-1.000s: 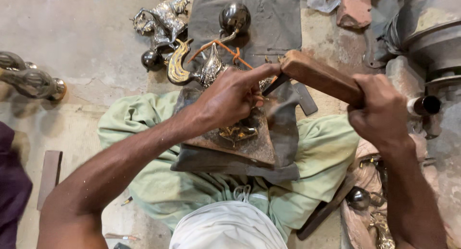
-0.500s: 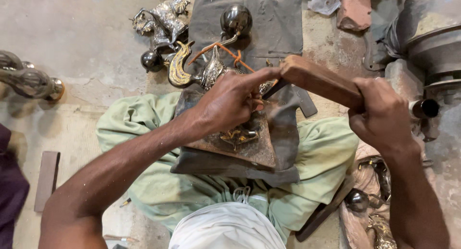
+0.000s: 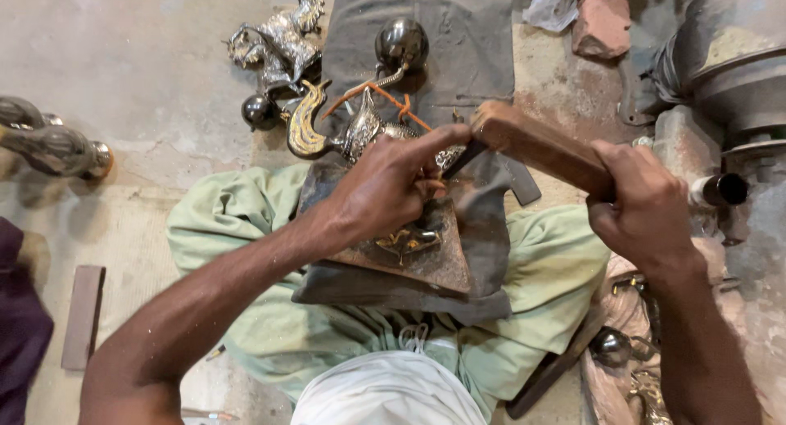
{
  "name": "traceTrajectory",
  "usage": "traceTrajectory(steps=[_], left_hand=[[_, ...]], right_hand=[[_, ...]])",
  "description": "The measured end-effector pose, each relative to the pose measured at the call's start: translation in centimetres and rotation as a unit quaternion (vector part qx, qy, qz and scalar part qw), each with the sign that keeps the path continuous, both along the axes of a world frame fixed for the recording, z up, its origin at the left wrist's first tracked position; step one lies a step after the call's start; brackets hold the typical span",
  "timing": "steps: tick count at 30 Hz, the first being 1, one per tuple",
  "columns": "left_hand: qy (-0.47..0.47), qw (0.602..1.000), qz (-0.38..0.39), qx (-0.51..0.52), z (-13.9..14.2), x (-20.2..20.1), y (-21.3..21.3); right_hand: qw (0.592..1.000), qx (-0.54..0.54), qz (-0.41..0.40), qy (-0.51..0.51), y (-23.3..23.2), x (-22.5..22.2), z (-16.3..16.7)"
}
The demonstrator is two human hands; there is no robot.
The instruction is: The person sits on the floor with a brass horse figurine resting on a cushioned board on their lap. They hold a punch chisel against the figurine's surface and strike it with a wooden mallet, repositioning the chisel repeatedly to work the details, and at times rotate and re-tie the figurine with an orange cord.
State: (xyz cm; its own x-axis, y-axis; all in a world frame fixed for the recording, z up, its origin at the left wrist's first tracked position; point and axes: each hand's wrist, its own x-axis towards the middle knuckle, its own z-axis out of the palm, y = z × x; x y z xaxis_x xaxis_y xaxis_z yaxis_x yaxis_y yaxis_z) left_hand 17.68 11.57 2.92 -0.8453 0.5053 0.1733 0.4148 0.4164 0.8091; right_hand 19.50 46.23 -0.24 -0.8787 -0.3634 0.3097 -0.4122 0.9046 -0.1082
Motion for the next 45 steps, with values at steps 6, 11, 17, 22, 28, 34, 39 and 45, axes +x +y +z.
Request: traceTrajectory(steps=[6,11,17,22,28,34,39,45], left_hand=[[0.003,1.0,-0.003,0.021,-0.1,0.0,-0.1],[-0.014,1.0,0.012,0.006,-0.2,0.2,-0.3],[-0.008,1.0,0.018,0.009,-0.3,0.2,-0.4],[-0.037,0.999,0.027,0.0,-0.2,0.4,-0.3],[-0.025,0.999,0.02,0.019,-0.3,0.5,-0.4],[-0.012,0.999,0.036,0.023,-0.4,0.6,-0.4],[-0.029,0.998,0.049,0.015,-0.1,0.7,-0.6],[-0.03,0.998,0.054,0.024,-0.1,1.2,-0.6]], right_hand=[[0.954,-0.274,-0.014,-0.118,-0.4,-0.3,0.8],[0.944,-0.324,0.036,-0.055,-1.4,-0.6,1.7],[0.993,-0.111,0.026,-0.015,-0.6,-1.0,1.7],[0.975,-0.199,0.005,-0.097,-0.2,-0.9,1.2],[0.956,-0.272,0.007,-0.106,-0.5,-0.8,1.3],[0.971,-0.219,-0.005,-0.093,-0.6,-1.3,2.0],[0.994,0.009,0.086,0.065,-1.4,-1.7,3.4],[0.996,-0.002,0.075,0.048,-2.0,-1.4,3.6]])
